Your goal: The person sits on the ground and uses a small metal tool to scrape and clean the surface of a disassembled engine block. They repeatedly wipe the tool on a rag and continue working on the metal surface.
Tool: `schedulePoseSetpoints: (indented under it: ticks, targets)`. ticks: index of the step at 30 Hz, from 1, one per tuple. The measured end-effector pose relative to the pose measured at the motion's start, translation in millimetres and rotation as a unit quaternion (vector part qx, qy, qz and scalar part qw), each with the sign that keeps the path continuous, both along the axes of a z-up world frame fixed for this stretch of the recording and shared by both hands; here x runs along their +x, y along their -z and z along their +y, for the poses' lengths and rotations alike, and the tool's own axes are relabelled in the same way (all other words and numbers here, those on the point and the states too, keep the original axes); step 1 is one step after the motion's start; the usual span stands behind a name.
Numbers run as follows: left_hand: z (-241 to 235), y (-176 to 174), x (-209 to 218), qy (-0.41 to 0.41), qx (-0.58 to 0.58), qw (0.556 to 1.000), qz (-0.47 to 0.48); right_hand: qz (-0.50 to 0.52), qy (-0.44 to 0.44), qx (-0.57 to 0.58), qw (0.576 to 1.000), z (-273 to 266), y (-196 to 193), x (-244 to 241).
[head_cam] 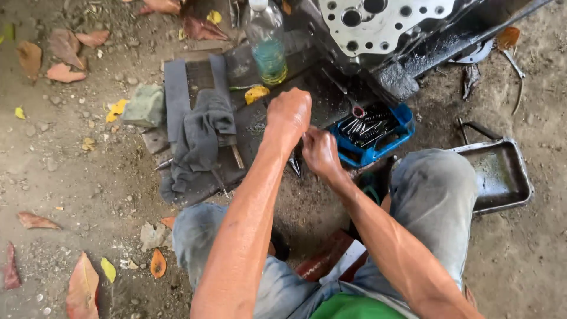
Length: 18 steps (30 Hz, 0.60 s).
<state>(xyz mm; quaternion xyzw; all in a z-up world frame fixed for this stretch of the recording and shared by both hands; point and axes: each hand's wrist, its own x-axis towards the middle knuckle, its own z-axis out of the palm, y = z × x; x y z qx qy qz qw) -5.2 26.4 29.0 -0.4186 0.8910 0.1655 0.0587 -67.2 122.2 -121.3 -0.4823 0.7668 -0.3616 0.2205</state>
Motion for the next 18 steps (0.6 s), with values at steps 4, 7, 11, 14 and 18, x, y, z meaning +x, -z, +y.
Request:
schedulePoseSetpoints:
  ticks: [4, 7, 11, 14, 18]
  targets:
    - [1.4, 3.3, 1.7, -0.004, 0.005, 1.0, 0.007, -0.027, 0.015, 0.014, 0.999, 11.4, -36.8, 7.0]
    - [1.0, -8.8, 1.3, 0.003, 0.007, 1.0, 0.001, -0.066, 0.021, 0.002, 0.998, 13.3, -43.2, 4.6]
    - [4.0, -2.5, 3.4, -0.016, 0.001, 1.0, 0.009, -0.009, -0.015, -0.035, 0.999, -7.3, -6.0, -10.1]
    - [0.9, -9.4, 3.2, -0.016, 0.002, 1.0, 0.017, -0.016, -0.016, -0.029, 0.999, 2.1, -16.2, -2.2]
    - [-4.2, -5.7, 0.7, 0.001, 0.007, 1.0, -0.006, 0.016, -0.043, -0.038, 0.998, -1.3, 2.8, -13.9]
